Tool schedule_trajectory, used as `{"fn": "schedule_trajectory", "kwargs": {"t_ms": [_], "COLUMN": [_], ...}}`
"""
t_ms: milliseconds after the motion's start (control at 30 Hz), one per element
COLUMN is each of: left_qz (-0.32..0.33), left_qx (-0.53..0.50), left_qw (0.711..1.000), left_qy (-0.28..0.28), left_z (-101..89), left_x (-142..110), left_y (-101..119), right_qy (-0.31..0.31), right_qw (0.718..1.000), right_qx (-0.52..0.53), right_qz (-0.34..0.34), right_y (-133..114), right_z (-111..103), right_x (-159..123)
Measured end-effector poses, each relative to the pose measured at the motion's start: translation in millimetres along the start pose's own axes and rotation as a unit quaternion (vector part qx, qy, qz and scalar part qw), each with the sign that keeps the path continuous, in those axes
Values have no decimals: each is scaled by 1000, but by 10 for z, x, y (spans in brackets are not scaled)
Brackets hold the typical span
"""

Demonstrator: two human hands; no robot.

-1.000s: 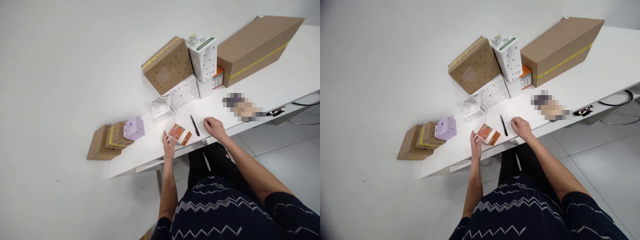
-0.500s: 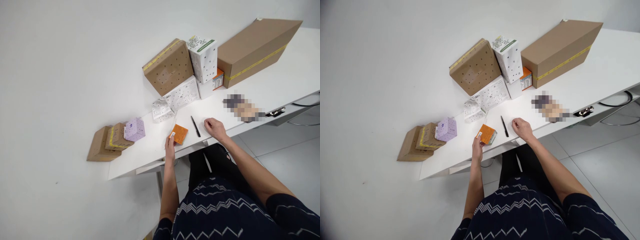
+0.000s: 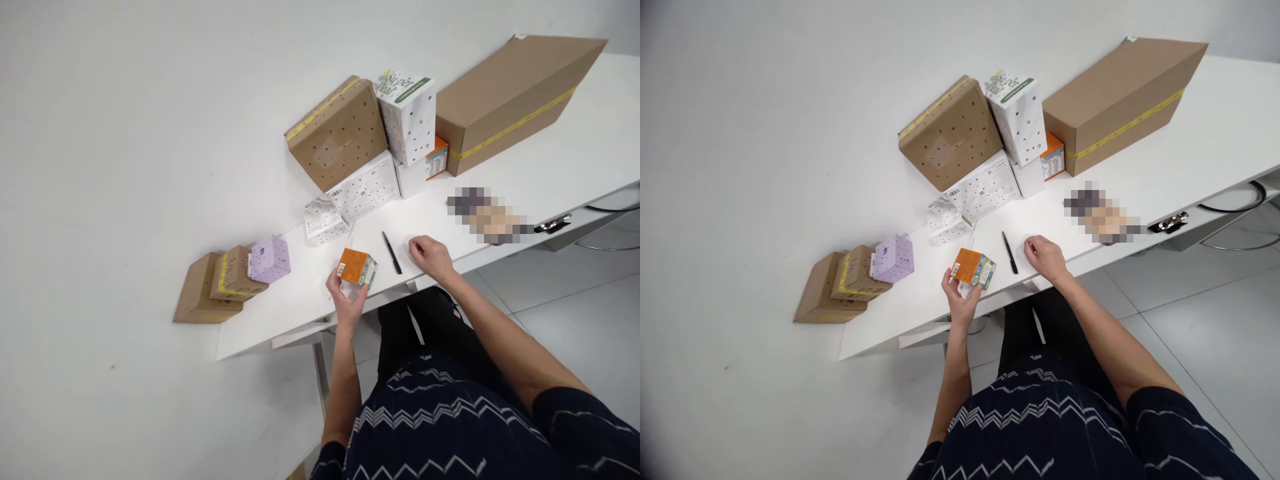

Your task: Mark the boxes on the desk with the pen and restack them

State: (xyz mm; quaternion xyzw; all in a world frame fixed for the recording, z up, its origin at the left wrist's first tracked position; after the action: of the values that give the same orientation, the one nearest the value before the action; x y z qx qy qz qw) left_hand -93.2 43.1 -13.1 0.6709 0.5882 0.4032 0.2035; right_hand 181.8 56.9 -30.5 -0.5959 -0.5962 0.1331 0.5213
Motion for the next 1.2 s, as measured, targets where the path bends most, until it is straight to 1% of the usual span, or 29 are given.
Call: {"fn": "schedule_trajectory", "kwargs": {"t_ms": [33, 100, 167, 267, 367, 500, 700, 767, 833, 867, 933, 1000, 1033, 1067, 1133, 1200], "left_qz": [1, -26, -87, -186, -238, -263, -275, -277, -279, -277, -248, -189, -156, -121, -43, 43], "left_qx": [-13, -57, -94, -133, -177, -215, -250, -253, -224, -186, -58, 82, 128, 154, 167, 183], "left_qw": [1000, 998, 991, 973, 955, 940, 928, 927, 934, 943, 967, 978, 979, 981, 985, 979], "left_qy": [13, 32, 37, 32, 22, 20, 10, 7, 7, 8, 12, 13, 12, 7, -21, -77], "left_z": [-7, -32, -51, -54, -13, 31, 77, 87, 70, 40, -66, -180, -224, -254, -269, -214], "left_x": [3, 32, 68, 80, 65, 47, 49, 45, 35, 31, 39, 64, 77, 91, 124, 154], "left_y": [26, 23, -51, -210, -305, -337, -292, -293, -325, -348, -365, -316, -271, -215, -62, 118], "right_qy": [-1, -1, 1, 1, 0, 2, 2, -2, -16, -27, -57, -103, -136, -176, -256, -313], "right_qw": [1000, 1000, 1000, 1000, 1000, 1000, 1000, 1000, 999, 999, 994, 984, 976, 966, 942, 920], "right_qx": [0, 0, 1, 2, 2, 2, 1, -7, -26, -41, -86, -140, -165, -186, -216, -234], "right_qz": [0, 0, -2, -2, -2, 1, 3, 5, 11, 17, 33, 42, 38, 26, -10, -37], "right_y": [3, 5, 3, -1, -6, -10, -1, 10, 17, 18, 9, -31, -67, -112, -214, -286], "right_z": [3, 4, 0, -5, -6, -10, -9, 4, 34, 53, 98, 160, 208, 270, 405, 509], "right_x": [0, -1, -2, -3, -4, -3, -3, -1, 1, 2, 5, 7, 5, -1, -25, -46]}}
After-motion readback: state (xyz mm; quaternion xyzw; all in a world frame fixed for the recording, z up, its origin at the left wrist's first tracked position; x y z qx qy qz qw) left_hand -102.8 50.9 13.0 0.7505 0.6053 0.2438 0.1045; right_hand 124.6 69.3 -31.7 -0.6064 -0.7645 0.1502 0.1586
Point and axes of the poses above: each hand's wrist, its own x-axis towards the middle knuckle, its own z-axis out of the palm, y = z × x, the point moved 8 cm from there along x, towards the middle knuckle, and after that the axes turned 13 degrees about x, right-handed, at the moved point
